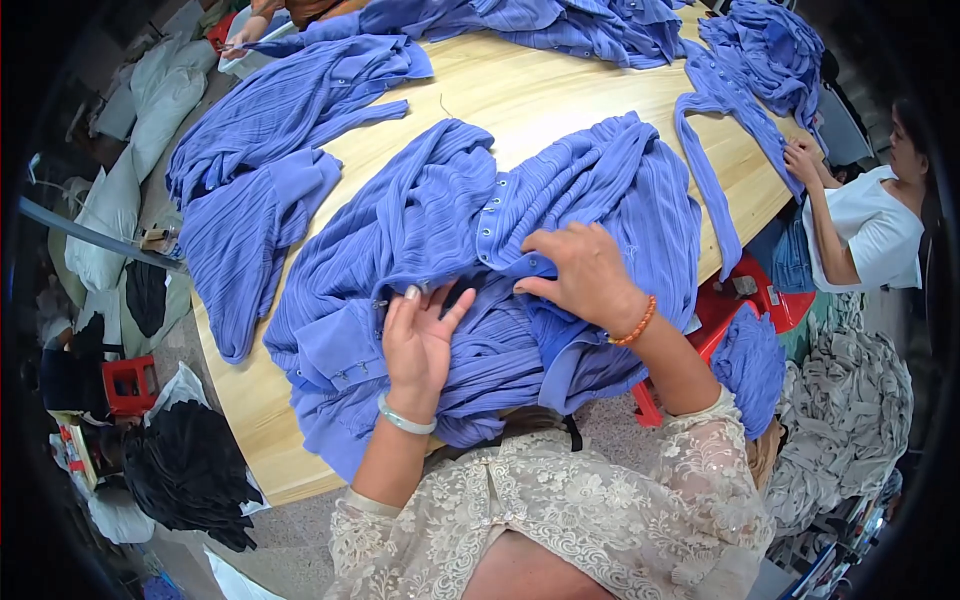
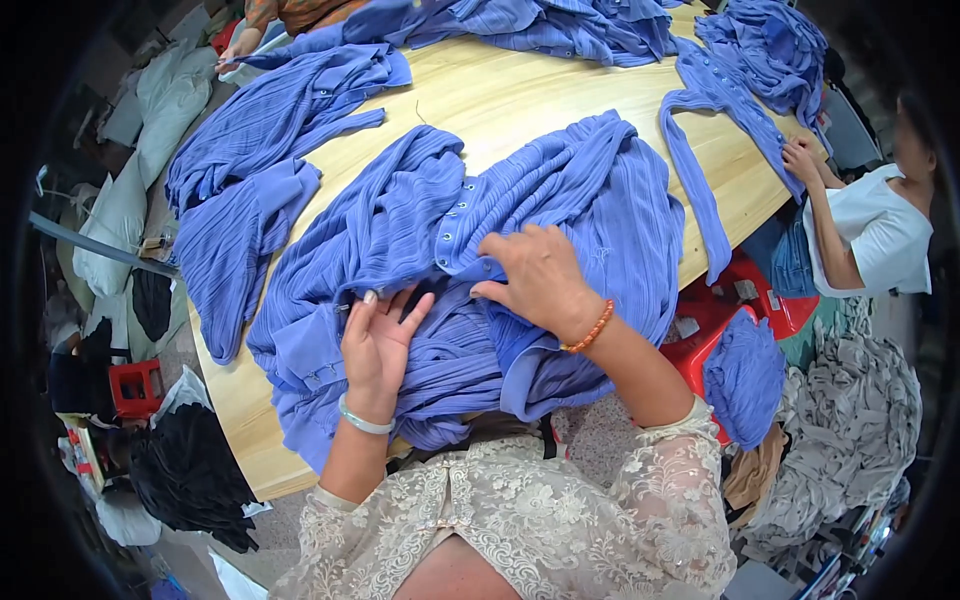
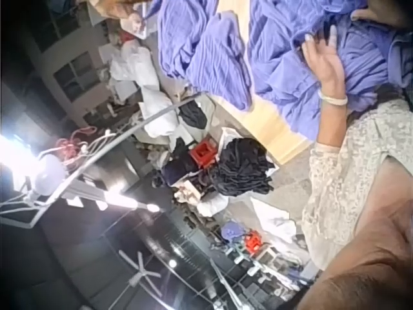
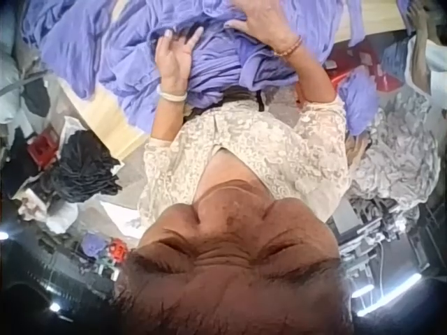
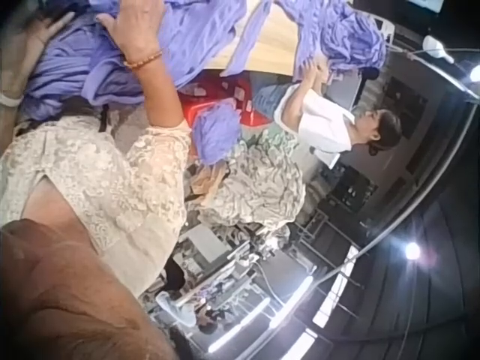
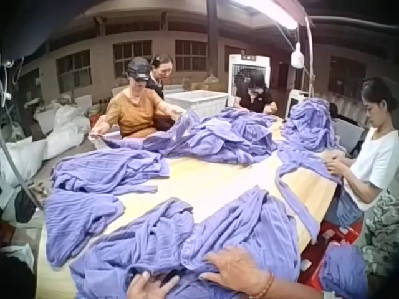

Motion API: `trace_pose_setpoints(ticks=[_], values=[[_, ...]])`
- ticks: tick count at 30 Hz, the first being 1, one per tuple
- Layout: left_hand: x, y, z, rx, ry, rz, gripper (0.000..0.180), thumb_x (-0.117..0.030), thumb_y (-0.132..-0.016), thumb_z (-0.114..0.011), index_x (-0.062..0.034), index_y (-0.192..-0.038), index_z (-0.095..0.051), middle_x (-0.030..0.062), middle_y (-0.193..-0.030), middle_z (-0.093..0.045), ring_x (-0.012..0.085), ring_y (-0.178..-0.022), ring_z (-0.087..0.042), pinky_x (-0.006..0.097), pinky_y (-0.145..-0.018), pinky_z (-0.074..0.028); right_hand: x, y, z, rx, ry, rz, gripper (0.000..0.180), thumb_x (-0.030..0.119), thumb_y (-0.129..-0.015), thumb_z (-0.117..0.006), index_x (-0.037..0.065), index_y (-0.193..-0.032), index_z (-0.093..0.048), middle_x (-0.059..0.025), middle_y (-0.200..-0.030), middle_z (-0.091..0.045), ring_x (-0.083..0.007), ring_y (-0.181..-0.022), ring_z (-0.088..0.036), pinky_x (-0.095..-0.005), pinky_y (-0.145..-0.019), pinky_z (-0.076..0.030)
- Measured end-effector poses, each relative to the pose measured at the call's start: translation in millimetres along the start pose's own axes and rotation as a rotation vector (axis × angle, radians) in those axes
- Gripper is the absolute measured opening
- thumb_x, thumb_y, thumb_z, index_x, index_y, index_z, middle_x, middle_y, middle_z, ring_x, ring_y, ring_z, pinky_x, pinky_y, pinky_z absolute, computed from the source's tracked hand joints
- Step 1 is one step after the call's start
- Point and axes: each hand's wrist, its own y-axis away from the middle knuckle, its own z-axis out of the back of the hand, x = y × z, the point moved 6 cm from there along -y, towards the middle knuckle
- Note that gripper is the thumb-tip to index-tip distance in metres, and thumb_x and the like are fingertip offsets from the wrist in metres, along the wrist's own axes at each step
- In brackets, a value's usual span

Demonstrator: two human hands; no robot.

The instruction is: Inspecting and organizing blue garment pieces with metal eyelets at a factory worktable.

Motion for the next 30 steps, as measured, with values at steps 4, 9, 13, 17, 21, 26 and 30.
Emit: trace_pose_setpoints(ticks=[4, 9, 13, 17, 21, 26, 30], values=[[26.9, -10.7, -12.2, -0.016, -0.128, 0.108, 0.017, -0.008, -0.092, -0.062, -0.0094, -0.108, -0.057, 0.0071, -0.119, -0.061, 0.0248, -0.118, -0.056, 0.054, -0.102, -0.045, 10.0, -6.4, -15.0, -0.154, 0.003, 0.087, 0.019, 0.017, -0.077, -0.073, 0.010, -0.095, -0.067, -0.0068, -0.093, -0.067, -0.0250, -0.098, -0.058, -0.0376, -0.083, -0.044], [38.7, -44.1, -16.2, -0.171, -0.328, 0.244, 0.018, -0.010, -0.091, -0.067, -0.0066, -0.105, -0.056, 0.0050, -0.096, -0.065, 0.0152, -0.090, -0.063, 0.033, -0.074, -0.054, 7.9, -17.5, -17.8, -0.092, -0.686, 0.049, 0.027, -0.008, -0.074, -0.050, -0.002, -0.098, -0.062, -0.0160, -0.095, -0.064, -0.0341, -0.091, -0.064, -0.0369, -0.084, -0.051], [41.0, -60.6, -15.1, -0.141, -0.297, 0.221, 0.010, -0.012, -0.092, -0.068, -0.0050, -0.093, -0.061, 0.0029, -0.079, -0.065, 0.0114, -0.066, -0.062, 0.024, -0.055, -0.051, 0.8, -17.3, -15.9, -0.072, -0.755, 0.017, 0.029, -0.003, -0.079, -0.050, -0.002, -0.106, -0.060, -0.0173, -0.097, -0.064, -0.0320, -0.091, -0.064, -0.0360, -0.085, -0.050], [29.7, -50.0, -20.2, -0.096, -0.321, 0.055, 0.007, -0.010, -0.096, -0.061, -0.0030, -0.097, -0.060, 0.0067, -0.084, -0.066, 0.0168, -0.073, -0.069, 0.026, -0.061, -0.058, 6.4, -14.1, -13.3, -0.016, -0.637, 0.051, 0.032, 0.002, -0.078, -0.053, -0.001, -0.110, -0.057, -0.0197, -0.106, -0.063, -0.0367, -0.099, -0.063, -0.0420, -0.088, -0.050], [26.4, -43.4, -21.4, -0.087, -0.306, -0.015, 0.007, -0.006, -0.097, -0.057, 0.0004, -0.100, -0.057, 0.0103, -0.092, -0.066, 0.0213, -0.078, -0.070, 0.031, -0.068, -0.061, 3.6, -14.2, -13.6, -0.058, -0.686, 0.085, 0.035, 0.003, -0.078, -0.054, 0.000, -0.113, -0.056, -0.0196, -0.108, -0.063, -0.0363, -0.099, -0.063, -0.0408, -0.089, -0.050], [21.2, -42.7, -17.3, -0.100, -0.318, -0.056, 0.009, -0.007, -0.096, -0.058, 0.0012, -0.101, -0.058, 0.0115, -0.094, -0.067, 0.0219, -0.079, -0.070, 0.032, -0.070, -0.061, 4.4, -15.2, -13.1, 0.164, -0.854, -0.006, 0.034, 0.012, -0.081, -0.066, 0.001, -0.112, -0.059, -0.0178, -0.109, -0.064, -0.0348, -0.098, -0.064, -0.0379, -0.086, -0.052], [19.8, -43.4, -12.5, -0.097, -0.332, -0.089, 0.010, -0.007, -0.096, -0.060, 0.0018, -0.101, -0.059, 0.0118, -0.095, -0.067, 0.0217, -0.078, -0.069, 0.033, -0.070, -0.061, -0.3, -13.3, -18.3, -0.136, -0.572, 0.031, 0.035, 0.017, -0.076, -0.077, 0.007, -0.107, -0.064, -0.0127, -0.096, -0.069, -0.0315, -0.085, -0.068, -0.0367, -0.077, -0.055]])
